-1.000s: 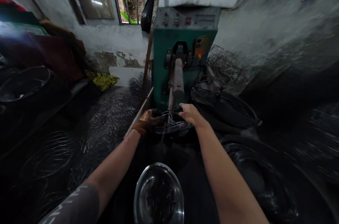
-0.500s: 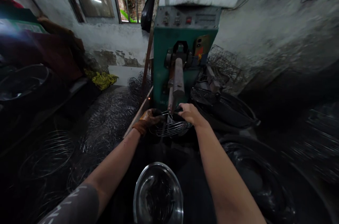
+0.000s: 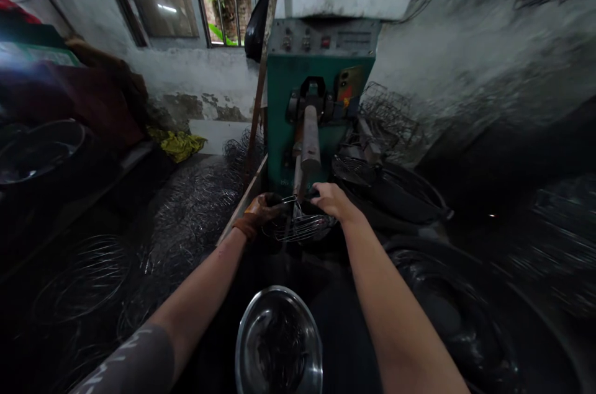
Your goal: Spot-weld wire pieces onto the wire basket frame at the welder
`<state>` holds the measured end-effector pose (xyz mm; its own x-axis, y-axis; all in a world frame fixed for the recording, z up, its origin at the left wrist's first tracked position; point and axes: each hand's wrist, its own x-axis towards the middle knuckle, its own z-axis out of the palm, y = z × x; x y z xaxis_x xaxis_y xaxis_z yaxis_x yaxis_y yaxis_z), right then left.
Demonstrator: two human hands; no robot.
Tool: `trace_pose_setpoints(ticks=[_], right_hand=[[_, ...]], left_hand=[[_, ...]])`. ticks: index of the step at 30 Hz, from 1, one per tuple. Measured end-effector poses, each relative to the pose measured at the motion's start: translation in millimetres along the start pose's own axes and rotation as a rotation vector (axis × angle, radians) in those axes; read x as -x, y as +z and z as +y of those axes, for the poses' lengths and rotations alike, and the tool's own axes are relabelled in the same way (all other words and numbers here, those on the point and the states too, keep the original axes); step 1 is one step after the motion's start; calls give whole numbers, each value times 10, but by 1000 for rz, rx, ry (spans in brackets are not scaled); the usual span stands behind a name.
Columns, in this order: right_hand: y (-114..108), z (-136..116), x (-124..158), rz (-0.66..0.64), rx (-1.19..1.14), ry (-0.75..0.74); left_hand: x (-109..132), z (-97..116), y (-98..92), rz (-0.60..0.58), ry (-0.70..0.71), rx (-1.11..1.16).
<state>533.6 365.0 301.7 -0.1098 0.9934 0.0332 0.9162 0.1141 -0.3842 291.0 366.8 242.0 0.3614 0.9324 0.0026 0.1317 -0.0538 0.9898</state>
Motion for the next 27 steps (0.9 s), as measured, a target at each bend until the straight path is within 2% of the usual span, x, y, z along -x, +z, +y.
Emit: trace_pose_setpoints(ticks=[5, 10, 12, 16, 19, 22, 25, 27], right_hand=[[13, 14, -11, -3, -4, -3], [-21, -52, 87, -28, 55, 4], [-48, -104, 189, -33, 62, -6], [-97, -258, 443, 3, 125, -2], [-109, -420, 610, -5, 253, 57], [-77, -549, 724, -18, 286, 79], [-39, -521, 791, -2, 221, 63], [-37, -373, 829, 23, 101, 20]], left_hand=[[6, -7, -14, 4, 56, -72], [140, 82, -3, 33, 425, -529], [188, 65, 36, 63, 491, -721], [229, -34, 149, 136, 442, -920], [247, -71, 213, 137, 464, -942], [256, -81, 240, 161, 463, -949], [232, -114, 222, 171, 445, -966], [203, -150, 175, 172, 440, -955]])
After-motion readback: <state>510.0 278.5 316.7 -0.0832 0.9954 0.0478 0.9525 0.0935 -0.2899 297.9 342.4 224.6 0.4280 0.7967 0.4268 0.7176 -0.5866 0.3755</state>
